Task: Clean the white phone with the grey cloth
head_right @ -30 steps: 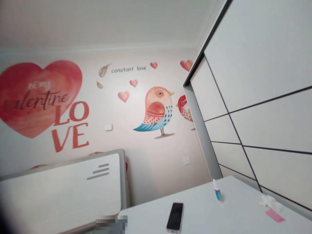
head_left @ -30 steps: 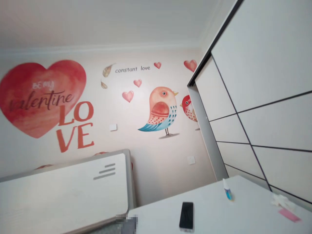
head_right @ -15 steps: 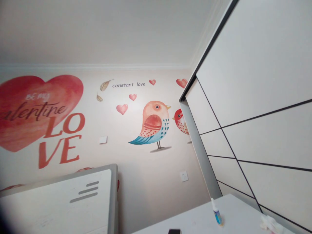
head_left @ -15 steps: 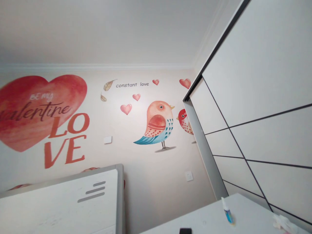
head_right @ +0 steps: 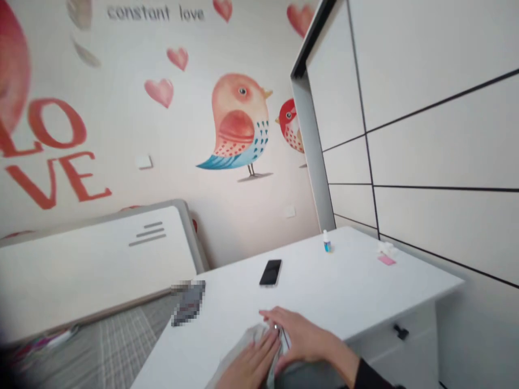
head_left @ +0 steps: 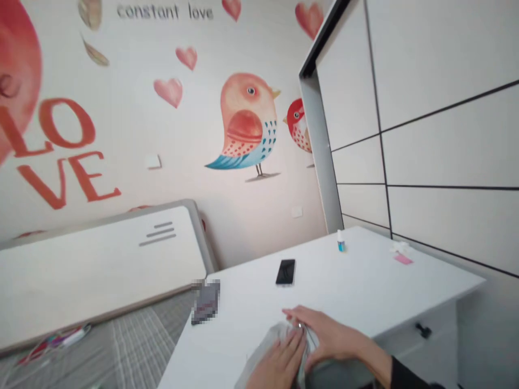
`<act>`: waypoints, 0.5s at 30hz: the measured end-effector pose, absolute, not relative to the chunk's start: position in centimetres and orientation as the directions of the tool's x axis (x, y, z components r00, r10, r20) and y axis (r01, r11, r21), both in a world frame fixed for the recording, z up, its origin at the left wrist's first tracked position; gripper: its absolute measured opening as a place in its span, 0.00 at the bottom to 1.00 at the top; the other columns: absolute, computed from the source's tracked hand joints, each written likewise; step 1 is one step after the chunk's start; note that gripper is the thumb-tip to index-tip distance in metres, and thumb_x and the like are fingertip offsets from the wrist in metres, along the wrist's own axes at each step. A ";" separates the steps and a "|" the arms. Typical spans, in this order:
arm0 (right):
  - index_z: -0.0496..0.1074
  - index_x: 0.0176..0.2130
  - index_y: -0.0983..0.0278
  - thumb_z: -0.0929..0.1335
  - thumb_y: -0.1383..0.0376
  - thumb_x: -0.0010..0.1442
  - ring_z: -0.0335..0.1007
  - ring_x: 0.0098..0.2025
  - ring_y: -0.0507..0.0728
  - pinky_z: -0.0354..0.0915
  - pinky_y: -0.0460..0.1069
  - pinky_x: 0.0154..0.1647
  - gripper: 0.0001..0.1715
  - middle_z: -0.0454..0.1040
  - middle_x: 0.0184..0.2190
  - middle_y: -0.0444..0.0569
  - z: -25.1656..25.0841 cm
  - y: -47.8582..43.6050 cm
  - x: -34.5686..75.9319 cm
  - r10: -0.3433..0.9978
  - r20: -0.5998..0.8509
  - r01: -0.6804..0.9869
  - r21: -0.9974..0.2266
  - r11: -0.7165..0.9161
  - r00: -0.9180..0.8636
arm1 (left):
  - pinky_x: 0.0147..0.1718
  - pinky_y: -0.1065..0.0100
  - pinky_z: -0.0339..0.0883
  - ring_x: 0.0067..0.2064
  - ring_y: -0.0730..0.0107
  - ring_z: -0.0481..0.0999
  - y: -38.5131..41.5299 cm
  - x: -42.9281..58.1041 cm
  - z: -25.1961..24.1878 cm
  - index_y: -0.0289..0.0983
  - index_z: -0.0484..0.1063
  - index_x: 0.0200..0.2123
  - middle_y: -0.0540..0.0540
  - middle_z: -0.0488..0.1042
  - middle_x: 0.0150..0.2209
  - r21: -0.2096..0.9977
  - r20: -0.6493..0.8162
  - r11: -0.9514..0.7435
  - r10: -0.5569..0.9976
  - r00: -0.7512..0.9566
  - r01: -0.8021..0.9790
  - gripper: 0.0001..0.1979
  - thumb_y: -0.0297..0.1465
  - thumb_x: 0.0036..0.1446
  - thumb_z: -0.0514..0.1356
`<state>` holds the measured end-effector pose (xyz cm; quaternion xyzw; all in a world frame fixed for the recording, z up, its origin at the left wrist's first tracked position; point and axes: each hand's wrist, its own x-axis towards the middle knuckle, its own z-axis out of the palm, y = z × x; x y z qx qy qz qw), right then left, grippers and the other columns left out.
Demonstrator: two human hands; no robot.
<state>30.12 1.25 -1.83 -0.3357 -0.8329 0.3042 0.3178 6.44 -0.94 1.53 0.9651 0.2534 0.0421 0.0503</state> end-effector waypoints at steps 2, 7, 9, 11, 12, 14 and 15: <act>0.60 0.72 0.60 0.83 0.47 0.43 0.67 0.65 0.72 0.62 0.62 0.68 0.67 0.69 0.65 0.60 -1.3 1.0 30.4 0.738 0.348 0.315 -0.739 0.595 -0.579 | 0.71 0.44 0.56 0.75 0.48 0.57 -1.1 8.6 1.6 0.35 0.50 0.75 0.33 0.55 0.75 0.170 0.057 -0.878 0.463 0.885 0.448 0.42 0.56 0.69 0.51; 0.56 0.74 0.59 0.81 0.47 0.51 0.64 0.67 0.69 0.60 0.62 0.69 0.63 0.66 0.67 0.61 -1.0 1.0 31.0 0.731 0.349 0.345 -0.709 0.615 -0.587 | 0.75 0.49 0.46 0.76 0.54 0.53 -0.2 8.7 2.3 0.38 0.52 0.75 0.38 0.55 0.75 0.294 0.047 -0.858 0.453 0.890 0.421 0.40 0.56 0.69 0.51; 0.54 0.74 0.57 0.80 0.46 0.53 0.66 0.66 0.68 0.60 0.63 0.68 0.62 0.67 0.66 0.59 -1.3 1.0 31.2 0.717 0.358 0.357 -0.682 0.638 -0.599 | 0.75 0.46 0.44 0.78 0.52 0.47 -0.4 6.3 1.8 0.39 0.43 0.77 0.38 0.47 0.77 0.320 0.031 -0.831 0.489 0.872 0.455 0.43 0.56 0.70 0.51; 0.54 0.74 0.56 0.79 0.45 0.55 0.67 0.65 0.68 0.61 0.63 0.67 0.61 0.68 0.65 0.58 -1.7 1.1 31.4 0.709 0.368 0.366 -0.663 0.654 -0.601 | 0.73 0.47 0.51 0.77 0.52 0.51 -1.1 3.5 1.4 0.41 0.42 0.77 0.38 0.46 0.78 0.317 0.076 -0.812 0.537 0.840 0.490 0.42 0.53 0.70 0.53; 0.54 0.74 0.56 0.79 0.44 0.55 0.67 0.64 0.67 0.62 0.62 0.66 0.60 0.68 0.64 0.58 -1.8 1.2 31.4 0.707 0.370 0.369 -0.656 0.658 -0.603 | 0.73 0.47 0.53 0.76 0.52 0.54 -1.5 2.2 1.3 0.43 0.45 0.76 0.39 0.49 0.77 0.297 0.102 -0.808 0.557 0.824 0.509 0.38 0.51 0.71 0.53; 0.54 0.74 0.55 0.79 0.44 0.55 0.69 0.63 0.67 0.63 0.61 0.65 0.60 0.70 0.63 0.57 -1.9 1.3 31.5 0.700 0.376 0.370 -0.646 0.668 -0.607 | 0.73 0.45 0.52 0.76 0.52 0.54 -2.2 0.4 1.3 0.44 0.48 0.75 0.39 0.51 0.77 0.230 0.107 -0.815 0.564 0.819 0.531 0.36 0.49 0.71 0.54; 0.54 0.74 0.55 0.79 0.44 0.55 0.69 0.63 0.66 0.64 0.61 0.64 0.60 0.70 0.62 0.56 -1.9 1.4 31.5 0.694 0.381 0.367 -0.641 0.674 -0.611 | 0.73 0.44 0.51 0.76 0.53 0.52 -2.5 0.1 1.4 0.44 0.48 0.75 0.39 0.51 0.77 0.196 0.090 -0.821 0.560 0.823 0.537 0.36 0.50 0.71 0.54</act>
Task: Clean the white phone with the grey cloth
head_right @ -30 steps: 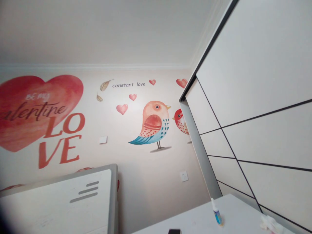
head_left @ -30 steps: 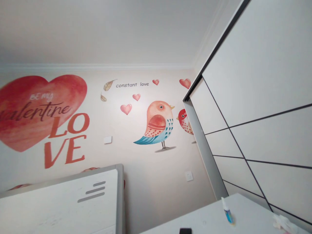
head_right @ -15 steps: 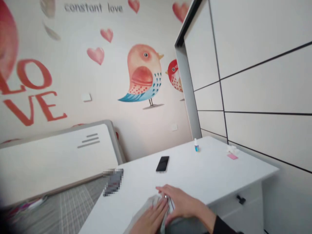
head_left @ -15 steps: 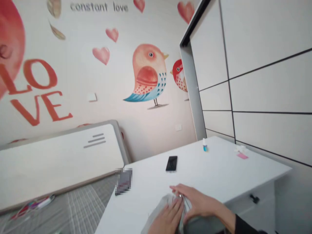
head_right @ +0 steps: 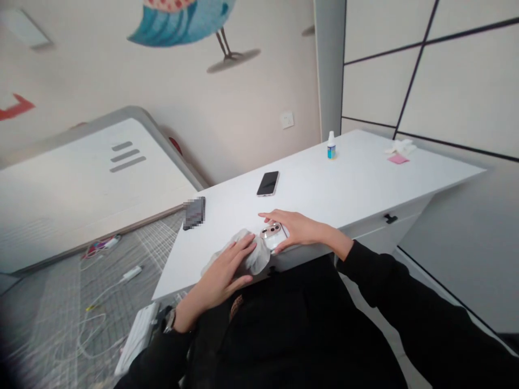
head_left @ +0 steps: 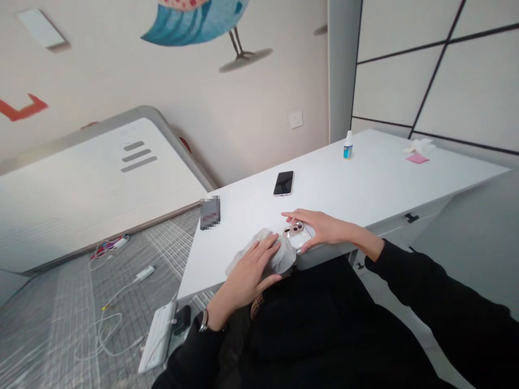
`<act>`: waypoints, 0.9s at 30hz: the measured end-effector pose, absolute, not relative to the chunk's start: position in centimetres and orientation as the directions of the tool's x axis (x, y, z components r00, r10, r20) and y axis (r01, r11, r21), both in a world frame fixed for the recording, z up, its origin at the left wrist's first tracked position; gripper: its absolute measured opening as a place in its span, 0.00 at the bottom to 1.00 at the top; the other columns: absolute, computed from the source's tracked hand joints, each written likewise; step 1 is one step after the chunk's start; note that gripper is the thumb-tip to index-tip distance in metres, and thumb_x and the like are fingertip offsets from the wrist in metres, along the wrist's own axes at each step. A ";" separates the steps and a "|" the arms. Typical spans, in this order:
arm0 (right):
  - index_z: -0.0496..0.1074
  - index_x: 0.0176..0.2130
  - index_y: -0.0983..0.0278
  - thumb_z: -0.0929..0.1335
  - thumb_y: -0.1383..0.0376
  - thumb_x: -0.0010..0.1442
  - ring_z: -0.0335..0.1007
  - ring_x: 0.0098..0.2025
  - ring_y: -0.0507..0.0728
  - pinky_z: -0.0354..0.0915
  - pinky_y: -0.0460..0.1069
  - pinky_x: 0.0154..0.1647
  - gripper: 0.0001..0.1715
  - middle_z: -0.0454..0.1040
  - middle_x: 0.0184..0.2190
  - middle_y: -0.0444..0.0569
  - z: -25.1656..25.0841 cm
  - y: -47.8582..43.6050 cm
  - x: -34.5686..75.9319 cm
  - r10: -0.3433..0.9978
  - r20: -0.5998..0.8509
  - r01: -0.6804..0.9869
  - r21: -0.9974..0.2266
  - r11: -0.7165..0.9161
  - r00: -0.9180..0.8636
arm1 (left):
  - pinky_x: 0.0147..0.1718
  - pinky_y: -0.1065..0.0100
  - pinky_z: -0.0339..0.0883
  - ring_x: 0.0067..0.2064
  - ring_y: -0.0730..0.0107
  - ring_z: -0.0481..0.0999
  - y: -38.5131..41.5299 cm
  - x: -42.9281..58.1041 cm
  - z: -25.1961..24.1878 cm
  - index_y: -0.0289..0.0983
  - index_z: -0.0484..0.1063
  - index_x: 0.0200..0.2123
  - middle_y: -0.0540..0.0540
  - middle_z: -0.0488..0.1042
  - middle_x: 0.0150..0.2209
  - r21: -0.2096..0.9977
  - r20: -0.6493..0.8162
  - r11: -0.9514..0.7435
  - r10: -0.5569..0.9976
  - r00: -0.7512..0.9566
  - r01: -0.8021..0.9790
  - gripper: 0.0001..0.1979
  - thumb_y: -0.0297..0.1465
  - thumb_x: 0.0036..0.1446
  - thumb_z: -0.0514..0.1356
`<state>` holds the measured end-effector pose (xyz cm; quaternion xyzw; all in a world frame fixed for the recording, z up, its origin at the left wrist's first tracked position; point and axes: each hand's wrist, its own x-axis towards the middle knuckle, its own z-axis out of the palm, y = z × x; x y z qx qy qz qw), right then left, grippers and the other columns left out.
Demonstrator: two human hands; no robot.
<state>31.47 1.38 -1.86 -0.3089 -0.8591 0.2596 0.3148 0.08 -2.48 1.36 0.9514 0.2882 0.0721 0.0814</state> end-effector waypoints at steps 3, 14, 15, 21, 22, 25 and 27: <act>0.53 0.74 0.56 0.79 0.44 0.56 0.70 0.62 0.65 0.64 0.60 0.64 0.59 0.71 0.62 0.56 -1.7 1.3 31.5 0.677 0.395 0.360 -0.624 0.693 -0.621 | 0.74 0.48 0.50 0.78 0.56 0.48 -2.5 1.9 1.4 0.42 0.43 0.76 0.40 0.48 0.77 0.142 0.030 -0.848 0.519 0.854 0.510 0.40 0.53 0.70 0.52; 0.54 0.74 0.55 0.77 0.43 0.58 0.68 0.63 0.66 0.64 0.61 0.65 0.56 0.69 0.63 0.55 -1.3 0.8 31.5 0.700 0.360 0.391 -0.632 0.669 -0.616 | 0.75 0.52 0.43 0.78 0.59 0.43 -0.1 5.8 1.2 0.39 0.39 0.77 0.40 0.44 0.78 0.156 0.011 -0.892 0.431 0.902 0.425 0.42 0.57 0.71 0.46; 0.55 0.74 0.56 0.77 0.43 0.58 0.68 0.63 0.66 0.64 0.61 0.65 0.57 0.70 0.63 0.55 -1.3 0.9 31.5 0.698 0.362 0.396 -0.624 0.674 -0.617 | 0.75 0.53 0.44 0.78 0.58 0.43 -0.5 4.4 1.2 0.40 0.37 0.77 0.41 0.42 0.78 0.135 0.011 -0.882 0.457 0.889 0.452 0.43 0.57 0.71 0.47; 0.54 0.74 0.56 0.76 0.43 0.60 0.68 0.63 0.66 0.64 0.60 0.65 0.56 0.70 0.63 0.54 -1.4 1.2 31.3 0.641 0.359 0.361 -0.597 0.717 -0.678 | 0.75 0.52 0.43 0.78 0.57 0.42 -2.2 2.4 1.2 0.39 0.38 0.77 0.41 0.42 0.78 0.097 0.003 -0.859 0.505 0.863 0.503 0.44 0.57 0.70 0.49; 0.53 0.75 0.56 0.76 0.43 0.60 0.68 0.64 0.66 0.64 0.61 0.65 0.56 0.69 0.64 0.54 -1.3 1.2 31.3 0.641 0.360 0.364 -0.594 0.718 -0.678 | 0.75 0.51 0.43 0.78 0.57 0.42 -2.0 3.5 1.1 0.38 0.39 0.77 0.40 0.42 0.78 0.103 0.006 -0.871 0.483 0.876 0.480 0.45 0.58 0.70 0.48; 0.53 0.75 0.55 0.76 0.44 0.60 0.67 0.64 0.67 0.64 0.61 0.65 0.56 0.69 0.64 0.54 -1.2 0.9 31.2 0.657 0.348 0.382 -0.597 0.705 -0.669 | 0.75 0.50 0.40 0.78 0.56 0.42 -0.7 7.6 0.9 0.33 0.46 0.75 0.37 0.47 0.77 0.148 0.023 -0.896 0.426 0.905 0.418 0.46 0.60 0.69 0.47; 0.52 0.75 0.55 0.76 0.44 0.60 0.68 0.64 0.66 0.65 0.61 0.65 0.56 0.69 0.65 0.54 -1.1 0.7 31.3 0.673 0.328 0.391 -0.615 0.685 -0.663 | 0.76 0.52 0.39 0.78 0.58 0.45 0.4 9.2 1.0 0.32 0.52 0.73 0.37 0.52 0.76 0.161 0.022 -0.916 0.375 0.927 0.367 0.44 0.59 0.69 0.48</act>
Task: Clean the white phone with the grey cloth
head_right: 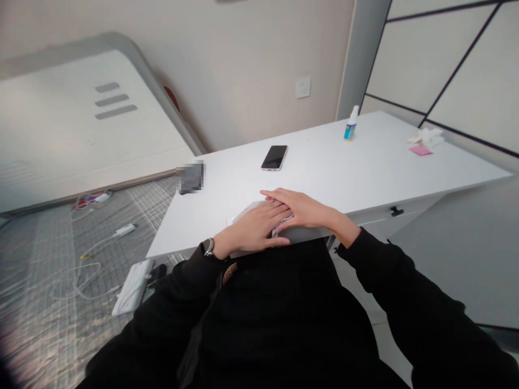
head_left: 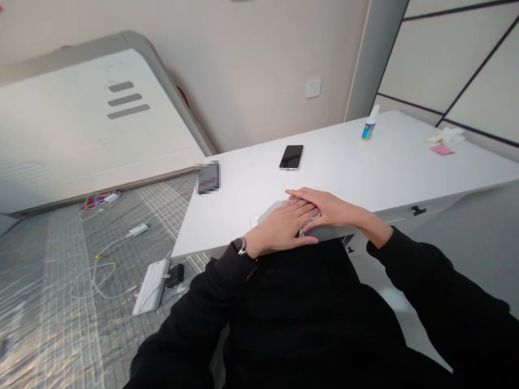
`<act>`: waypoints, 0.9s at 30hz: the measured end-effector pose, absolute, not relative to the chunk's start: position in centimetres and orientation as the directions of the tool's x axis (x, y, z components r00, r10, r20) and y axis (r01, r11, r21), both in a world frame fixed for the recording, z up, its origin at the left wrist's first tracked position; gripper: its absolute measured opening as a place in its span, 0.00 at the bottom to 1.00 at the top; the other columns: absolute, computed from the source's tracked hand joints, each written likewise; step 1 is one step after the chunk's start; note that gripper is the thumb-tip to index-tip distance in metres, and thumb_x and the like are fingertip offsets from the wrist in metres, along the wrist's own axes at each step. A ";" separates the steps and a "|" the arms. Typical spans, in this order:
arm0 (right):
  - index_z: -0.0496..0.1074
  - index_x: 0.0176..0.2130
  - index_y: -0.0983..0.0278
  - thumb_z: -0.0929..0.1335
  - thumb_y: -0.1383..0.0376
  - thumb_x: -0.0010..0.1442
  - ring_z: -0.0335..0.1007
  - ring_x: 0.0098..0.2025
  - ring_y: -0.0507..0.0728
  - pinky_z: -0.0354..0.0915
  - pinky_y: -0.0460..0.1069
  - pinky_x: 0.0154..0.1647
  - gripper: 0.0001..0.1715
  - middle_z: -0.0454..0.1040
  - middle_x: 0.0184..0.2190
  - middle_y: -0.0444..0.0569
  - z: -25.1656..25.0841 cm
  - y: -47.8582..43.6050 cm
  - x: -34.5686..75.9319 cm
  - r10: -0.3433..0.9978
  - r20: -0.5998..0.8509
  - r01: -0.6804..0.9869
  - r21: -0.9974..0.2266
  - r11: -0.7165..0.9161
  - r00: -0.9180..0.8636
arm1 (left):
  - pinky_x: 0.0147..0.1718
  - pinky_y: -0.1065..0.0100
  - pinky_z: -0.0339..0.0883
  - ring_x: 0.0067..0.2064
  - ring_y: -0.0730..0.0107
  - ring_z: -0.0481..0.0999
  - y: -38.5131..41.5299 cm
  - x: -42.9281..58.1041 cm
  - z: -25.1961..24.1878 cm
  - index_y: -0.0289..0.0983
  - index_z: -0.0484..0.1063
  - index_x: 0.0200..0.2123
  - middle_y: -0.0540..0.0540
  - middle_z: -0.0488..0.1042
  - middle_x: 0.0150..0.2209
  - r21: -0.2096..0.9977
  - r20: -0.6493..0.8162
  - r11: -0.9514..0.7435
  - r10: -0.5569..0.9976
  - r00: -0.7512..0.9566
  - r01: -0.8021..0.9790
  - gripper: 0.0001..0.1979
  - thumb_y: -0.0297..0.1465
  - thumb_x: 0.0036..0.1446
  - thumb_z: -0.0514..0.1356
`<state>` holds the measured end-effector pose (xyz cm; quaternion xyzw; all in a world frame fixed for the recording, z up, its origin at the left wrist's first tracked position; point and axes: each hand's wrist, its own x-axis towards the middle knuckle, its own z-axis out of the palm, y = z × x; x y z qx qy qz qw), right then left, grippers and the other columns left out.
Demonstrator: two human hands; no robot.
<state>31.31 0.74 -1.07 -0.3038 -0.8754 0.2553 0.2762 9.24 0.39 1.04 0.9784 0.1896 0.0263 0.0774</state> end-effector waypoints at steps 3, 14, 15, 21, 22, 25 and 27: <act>0.51 0.75 0.54 0.77 0.44 0.59 0.68 0.64 0.66 0.65 0.60 0.65 0.58 0.68 0.65 0.54 -1.1 0.6 31.4 0.698 0.308 0.410 -0.631 0.658 -0.646 | 0.76 0.54 0.38 0.78 0.60 0.42 0.9 8.3 1.3 0.34 0.50 0.74 0.40 0.49 0.77 0.174 0.029 -0.931 0.331 0.943 0.321 0.43 0.57 0.69 0.51; 0.47 0.76 0.52 0.77 0.48 0.60 0.66 0.67 0.68 0.63 0.63 0.67 0.59 0.62 0.71 0.56 -1.2 0.8 30.8 0.660 0.330 0.361 -0.632 0.686 -0.675 | 0.75 0.52 0.44 0.78 0.56 0.44 -1.8 2.7 1.4 0.39 0.44 0.77 0.41 0.44 0.78 0.167 0.015 -0.904 0.400 0.916 0.392 0.45 0.57 0.68 0.53; 0.46 0.76 0.51 0.78 0.49 0.60 0.64 0.68 0.68 0.62 0.64 0.68 0.60 0.61 0.72 0.56 -1.1 0.7 30.8 0.668 0.328 0.369 -0.633 0.680 -0.668 | 0.75 0.52 0.44 0.78 0.56 0.45 -1.3 4.2 1.3 0.38 0.47 0.76 0.40 0.46 0.77 0.182 0.035 -0.915 0.372 0.928 0.360 0.45 0.57 0.68 0.53; 0.47 0.76 0.50 0.80 0.48 0.55 0.64 0.68 0.67 0.63 0.62 0.68 0.65 0.62 0.70 0.55 -1.2 0.5 30.7 0.696 0.305 0.374 -0.669 0.642 -0.649 | 0.75 0.53 0.45 0.77 0.57 0.52 0.9 8.2 1.8 0.35 0.55 0.73 0.38 0.59 0.74 0.224 0.133 -0.945 0.274 0.952 0.241 0.43 0.56 0.66 0.58; 0.47 0.76 0.51 0.80 0.49 0.56 0.65 0.67 0.67 0.64 0.61 0.67 0.64 0.64 0.69 0.56 -1.2 0.5 30.7 0.697 0.305 0.378 -0.665 0.644 -0.649 | 0.75 0.52 0.45 0.77 0.56 0.50 0.7 7.3 1.9 0.37 0.53 0.74 0.39 0.56 0.75 0.222 0.117 -0.942 0.281 0.953 0.250 0.44 0.56 0.66 0.57; 0.48 0.76 0.54 0.79 0.50 0.58 0.67 0.64 0.67 0.65 0.61 0.65 0.61 0.67 0.65 0.57 -1.1 0.5 30.6 0.690 0.312 0.391 -0.641 0.660 -0.653 | 0.75 0.51 0.47 0.78 0.55 0.47 -0.8 2.8 2.2 0.40 0.46 0.76 0.42 0.46 0.78 0.182 0.012 -0.923 0.348 0.937 0.340 0.44 0.54 0.68 0.56; 0.47 0.76 0.54 0.79 0.49 0.58 0.66 0.65 0.68 0.64 0.61 0.65 0.61 0.67 0.66 0.58 -0.9 0.5 30.5 0.686 0.317 0.386 -0.640 0.664 -0.655 | 0.75 0.49 0.48 0.78 0.55 0.47 -1.9 -0.2 2.4 0.44 0.41 0.77 0.44 0.44 0.78 0.145 -0.027 -0.890 0.432 0.901 0.431 0.44 0.54 0.68 0.55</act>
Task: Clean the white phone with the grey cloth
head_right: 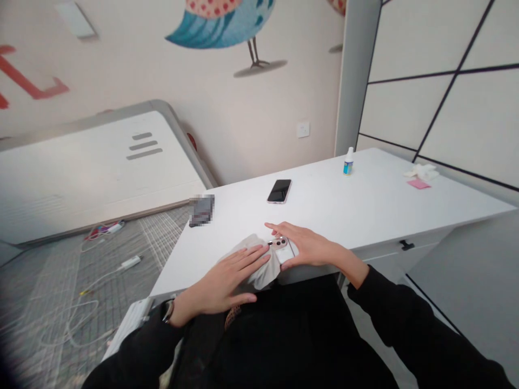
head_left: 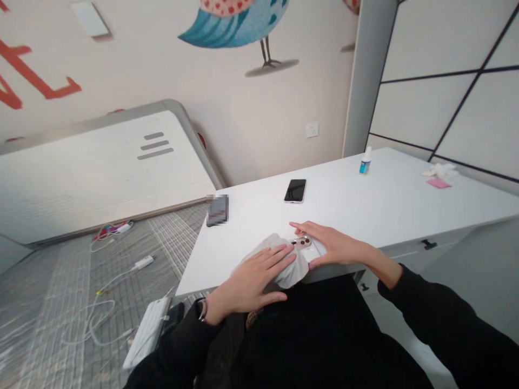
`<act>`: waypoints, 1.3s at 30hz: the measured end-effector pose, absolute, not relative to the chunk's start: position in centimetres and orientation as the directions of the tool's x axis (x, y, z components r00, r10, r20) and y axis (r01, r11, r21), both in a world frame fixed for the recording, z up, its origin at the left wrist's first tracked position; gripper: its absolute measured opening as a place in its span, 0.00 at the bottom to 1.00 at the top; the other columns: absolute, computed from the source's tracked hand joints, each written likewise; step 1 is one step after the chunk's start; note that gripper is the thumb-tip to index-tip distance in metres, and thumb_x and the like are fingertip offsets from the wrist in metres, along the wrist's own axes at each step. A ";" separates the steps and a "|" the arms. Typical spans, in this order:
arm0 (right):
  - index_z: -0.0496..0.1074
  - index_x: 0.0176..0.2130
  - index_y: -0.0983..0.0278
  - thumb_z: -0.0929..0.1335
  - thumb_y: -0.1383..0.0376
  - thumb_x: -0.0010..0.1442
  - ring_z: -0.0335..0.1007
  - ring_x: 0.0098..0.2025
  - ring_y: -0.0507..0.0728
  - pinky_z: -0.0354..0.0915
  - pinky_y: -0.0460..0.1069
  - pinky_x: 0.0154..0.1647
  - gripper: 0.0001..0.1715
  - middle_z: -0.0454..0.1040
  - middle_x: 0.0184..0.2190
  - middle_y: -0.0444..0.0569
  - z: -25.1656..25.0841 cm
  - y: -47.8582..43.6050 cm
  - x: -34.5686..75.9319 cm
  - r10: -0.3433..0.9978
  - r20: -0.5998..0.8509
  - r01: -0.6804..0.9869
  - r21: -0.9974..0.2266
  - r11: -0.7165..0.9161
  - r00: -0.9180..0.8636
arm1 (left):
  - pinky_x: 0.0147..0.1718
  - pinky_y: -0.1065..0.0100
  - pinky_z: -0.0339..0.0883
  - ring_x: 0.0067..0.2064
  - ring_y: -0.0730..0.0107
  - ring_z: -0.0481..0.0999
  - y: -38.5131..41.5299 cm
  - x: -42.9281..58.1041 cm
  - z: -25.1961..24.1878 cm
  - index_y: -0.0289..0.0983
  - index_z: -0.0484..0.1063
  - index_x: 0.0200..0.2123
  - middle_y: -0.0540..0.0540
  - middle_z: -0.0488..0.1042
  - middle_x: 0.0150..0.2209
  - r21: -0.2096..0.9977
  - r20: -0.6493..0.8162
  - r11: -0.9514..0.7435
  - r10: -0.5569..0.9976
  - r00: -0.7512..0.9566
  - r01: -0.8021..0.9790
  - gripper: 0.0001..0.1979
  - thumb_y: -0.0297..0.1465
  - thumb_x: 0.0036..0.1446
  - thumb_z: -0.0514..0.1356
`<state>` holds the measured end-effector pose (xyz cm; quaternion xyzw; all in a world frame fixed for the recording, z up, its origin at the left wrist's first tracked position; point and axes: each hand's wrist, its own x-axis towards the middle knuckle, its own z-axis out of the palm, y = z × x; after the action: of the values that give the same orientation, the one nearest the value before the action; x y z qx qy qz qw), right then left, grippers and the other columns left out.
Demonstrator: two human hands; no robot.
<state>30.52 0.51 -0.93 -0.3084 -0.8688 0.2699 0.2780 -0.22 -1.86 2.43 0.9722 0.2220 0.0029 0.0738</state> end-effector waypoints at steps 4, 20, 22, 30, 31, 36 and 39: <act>0.48 0.76 0.54 0.79 0.47 0.57 0.64 0.67 0.68 0.62 0.61 0.67 0.63 0.62 0.70 0.58 -0.8 0.5 30.4 0.670 0.325 0.354 -0.653 0.670 -0.667 | 0.74 0.47 0.49 0.78 0.55 0.47 -2.7 -1.6 2.4 0.44 0.38 0.77 0.45 0.44 0.78 0.098 -0.055 -0.863 0.493 0.868 0.496 0.44 0.54 0.70 0.54; 0.47 0.76 0.54 0.79 0.46 0.56 0.66 0.66 0.68 0.62 0.62 0.66 0.64 0.65 0.67 0.59 -0.9 0.3 30.4 0.693 0.329 0.372 -0.657 0.656 -0.642 | 0.72 0.52 0.56 0.77 0.59 0.50 -1.8 -2.7 1.3 0.44 0.34 0.77 0.42 0.47 0.78 0.045 0.064 -0.847 0.532 0.845 0.530 0.40 0.40 0.73 0.55; 0.49 0.76 0.55 0.79 0.45 0.56 0.67 0.65 0.69 0.63 0.62 0.65 0.63 0.67 0.66 0.58 -1.0 0.3 30.4 0.697 0.322 0.388 -0.648 0.655 -0.640 | 0.72 0.52 0.58 0.77 0.59 0.51 -2.7 -4.3 0.7 0.44 0.33 0.77 0.41 0.49 0.77 -0.025 0.100 -0.809 0.583 0.806 0.588 0.39 0.38 0.74 0.54; 0.56 0.74 0.57 0.80 0.56 0.55 0.67 0.66 0.68 0.61 0.62 0.68 0.57 0.67 0.68 0.57 -1.6 0.4 30.2 0.706 0.336 0.437 -0.599 0.671 -0.624 | 0.74 0.55 0.54 0.78 0.60 0.43 -2.9 4.4 0.2 0.35 0.41 0.76 0.42 0.45 0.78 -0.079 0.123 -0.866 0.483 0.867 0.493 0.36 0.29 0.71 0.54; 0.56 0.74 0.57 0.79 0.58 0.55 0.66 0.67 0.68 0.61 0.62 0.68 0.56 0.66 0.69 0.57 -1.6 0.3 30.2 0.710 0.337 0.443 -0.597 0.669 -0.618 | 0.73 0.54 0.54 0.78 0.60 0.44 -2.7 5.3 0.3 0.34 0.42 0.76 0.42 0.46 0.77 -0.076 0.127 -0.872 0.472 0.872 0.483 0.36 0.29 0.71 0.53; 0.58 0.73 0.57 0.78 0.57 0.57 0.70 0.62 0.68 0.65 0.62 0.64 0.52 0.72 0.64 0.56 -1.0 -0.1 30.2 0.714 0.322 0.461 -0.587 0.666 -0.621 | 0.70 0.53 0.61 0.76 0.61 0.54 -3.3 2.9 -0.9 0.40 0.45 0.76 0.45 0.50 0.76 -0.087 0.195 -0.803 0.566 0.801 0.589 0.36 0.22 0.68 0.52; 0.63 0.70 0.59 0.78 0.54 0.58 0.72 0.60 0.67 0.66 0.61 0.62 0.48 0.75 0.60 0.56 -0.7 -0.4 29.9 0.707 0.336 0.474 -0.557 0.682 -0.622 | 0.68 0.50 0.65 0.75 0.58 0.58 -5.3 -1.6 -2.6 0.37 0.47 0.75 0.40 0.56 0.75 -0.088 0.255 -0.706 0.666 0.701 0.703 0.39 0.16 0.63 0.49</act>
<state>29.90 -0.44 -0.68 -0.3373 -0.8752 0.2126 0.2738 -1.56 -5.33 -2.56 0.9179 0.3727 0.1025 -0.0894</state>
